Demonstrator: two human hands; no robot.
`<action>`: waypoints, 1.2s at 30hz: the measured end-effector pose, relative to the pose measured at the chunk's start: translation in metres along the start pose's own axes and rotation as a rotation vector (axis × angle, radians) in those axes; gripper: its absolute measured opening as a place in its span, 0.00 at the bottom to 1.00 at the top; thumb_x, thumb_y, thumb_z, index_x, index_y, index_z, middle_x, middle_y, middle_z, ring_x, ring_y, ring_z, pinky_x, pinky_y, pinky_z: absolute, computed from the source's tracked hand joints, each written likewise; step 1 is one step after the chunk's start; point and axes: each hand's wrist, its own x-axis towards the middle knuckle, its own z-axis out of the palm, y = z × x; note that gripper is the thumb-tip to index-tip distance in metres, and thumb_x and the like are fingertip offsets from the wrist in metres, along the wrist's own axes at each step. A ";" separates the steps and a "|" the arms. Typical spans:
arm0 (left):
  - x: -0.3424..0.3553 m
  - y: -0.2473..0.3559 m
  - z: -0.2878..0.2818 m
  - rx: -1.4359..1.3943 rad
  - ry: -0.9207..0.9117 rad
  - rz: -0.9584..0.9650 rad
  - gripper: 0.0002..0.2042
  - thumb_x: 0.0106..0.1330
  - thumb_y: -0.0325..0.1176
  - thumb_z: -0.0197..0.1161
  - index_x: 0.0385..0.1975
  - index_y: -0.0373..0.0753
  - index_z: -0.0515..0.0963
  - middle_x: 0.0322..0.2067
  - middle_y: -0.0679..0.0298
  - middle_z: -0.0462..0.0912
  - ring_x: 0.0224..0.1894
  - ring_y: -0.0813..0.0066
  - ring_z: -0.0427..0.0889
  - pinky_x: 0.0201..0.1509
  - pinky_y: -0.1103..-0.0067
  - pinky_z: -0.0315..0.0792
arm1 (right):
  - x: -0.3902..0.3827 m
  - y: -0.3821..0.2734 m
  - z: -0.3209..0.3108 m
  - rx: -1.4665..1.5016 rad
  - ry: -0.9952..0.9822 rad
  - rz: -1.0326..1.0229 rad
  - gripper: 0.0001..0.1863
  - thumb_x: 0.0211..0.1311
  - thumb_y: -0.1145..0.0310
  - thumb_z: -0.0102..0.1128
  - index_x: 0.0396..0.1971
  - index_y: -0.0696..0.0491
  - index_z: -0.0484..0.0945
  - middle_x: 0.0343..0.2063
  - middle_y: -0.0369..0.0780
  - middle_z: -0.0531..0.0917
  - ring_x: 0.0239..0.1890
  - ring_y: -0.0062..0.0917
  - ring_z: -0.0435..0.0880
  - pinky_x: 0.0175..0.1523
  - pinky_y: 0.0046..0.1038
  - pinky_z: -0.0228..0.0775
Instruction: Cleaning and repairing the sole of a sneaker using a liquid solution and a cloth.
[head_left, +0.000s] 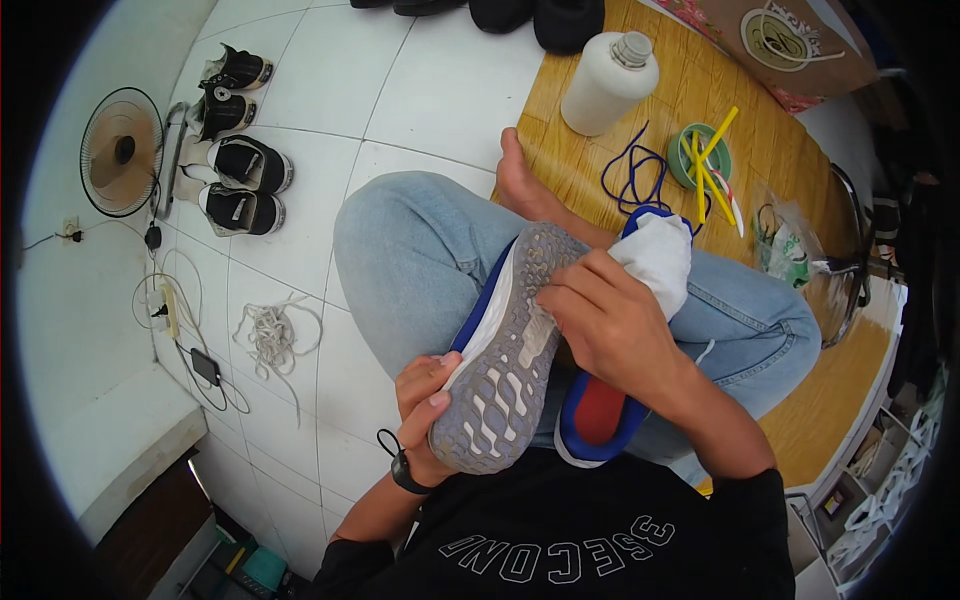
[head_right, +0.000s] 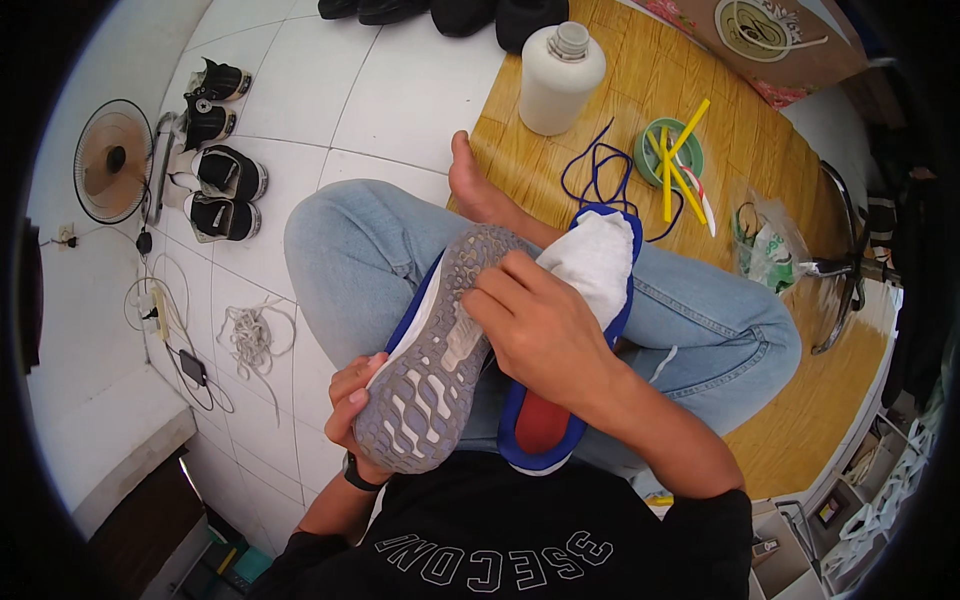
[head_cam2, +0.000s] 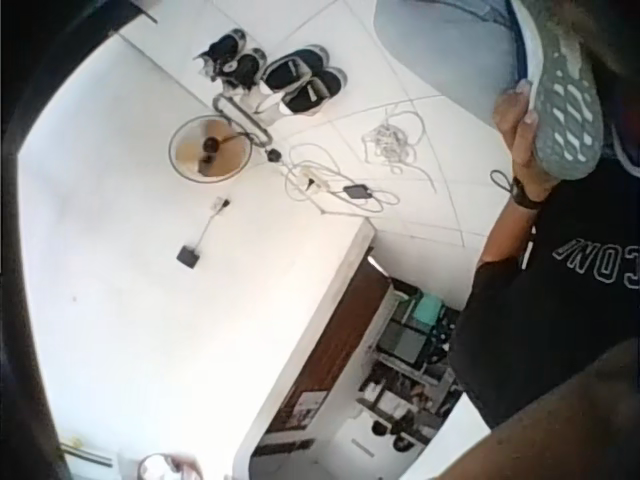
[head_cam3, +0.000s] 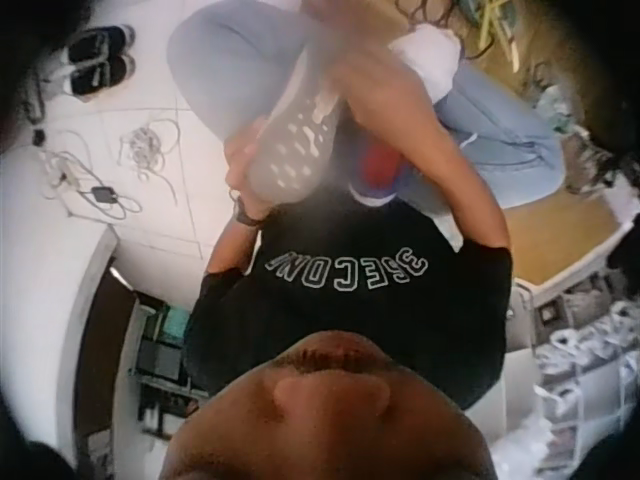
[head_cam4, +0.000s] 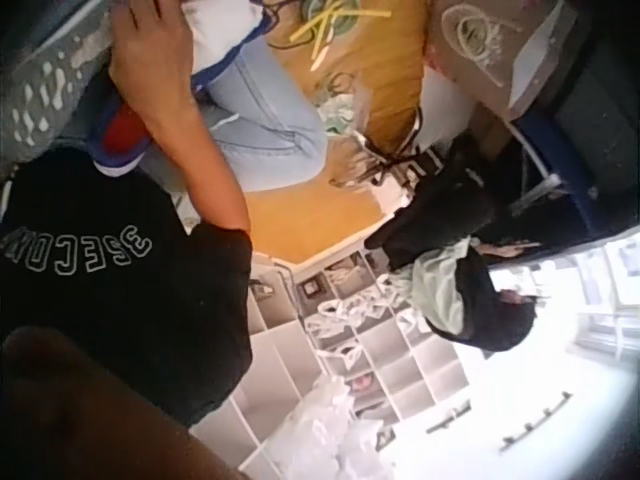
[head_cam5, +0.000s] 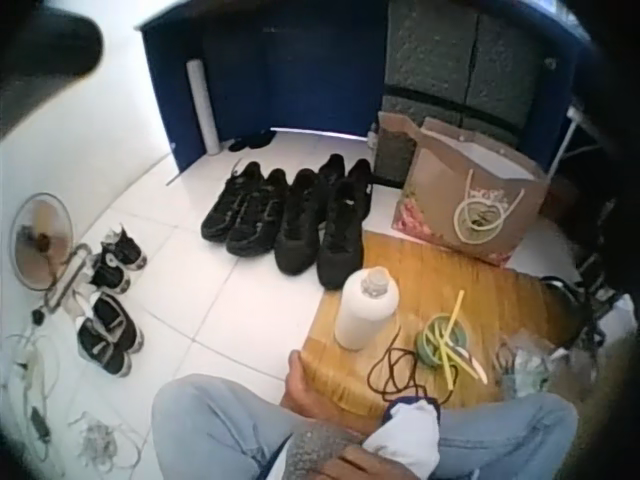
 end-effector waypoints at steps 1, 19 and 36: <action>0.000 0.001 0.000 0.015 -0.010 -0.014 0.36 0.54 0.34 0.81 0.57 0.44 0.61 0.52 0.48 0.78 0.51 0.55 0.80 0.55 0.61 0.74 | 0.000 0.000 -0.005 0.000 0.000 -0.001 0.10 0.47 0.79 0.65 0.33 0.56 0.80 0.33 0.40 0.78 0.40 0.36 0.78 0.41 0.35 0.76; 0.003 0.002 -0.001 0.002 -0.042 -0.032 0.36 0.54 0.32 0.80 0.56 0.45 0.60 0.52 0.49 0.78 0.51 0.56 0.80 0.58 0.61 0.74 | -0.006 0.008 -0.016 0.147 -0.178 -0.192 0.09 0.46 0.75 0.62 0.31 0.56 0.76 0.35 0.38 0.77 0.39 0.33 0.76 0.43 0.32 0.75; 0.005 -0.003 0.000 -0.057 -0.013 -0.022 0.35 0.53 0.35 0.81 0.56 0.44 0.63 0.53 0.47 0.78 0.51 0.56 0.80 0.55 0.62 0.73 | -0.008 0.009 -0.012 0.139 -0.116 -0.163 0.18 0.40 0.79 0.67 0.37 0.57 0.80 0.36 0.41 0.80 0.39 0.37 0.80 0.45 0.34 0.75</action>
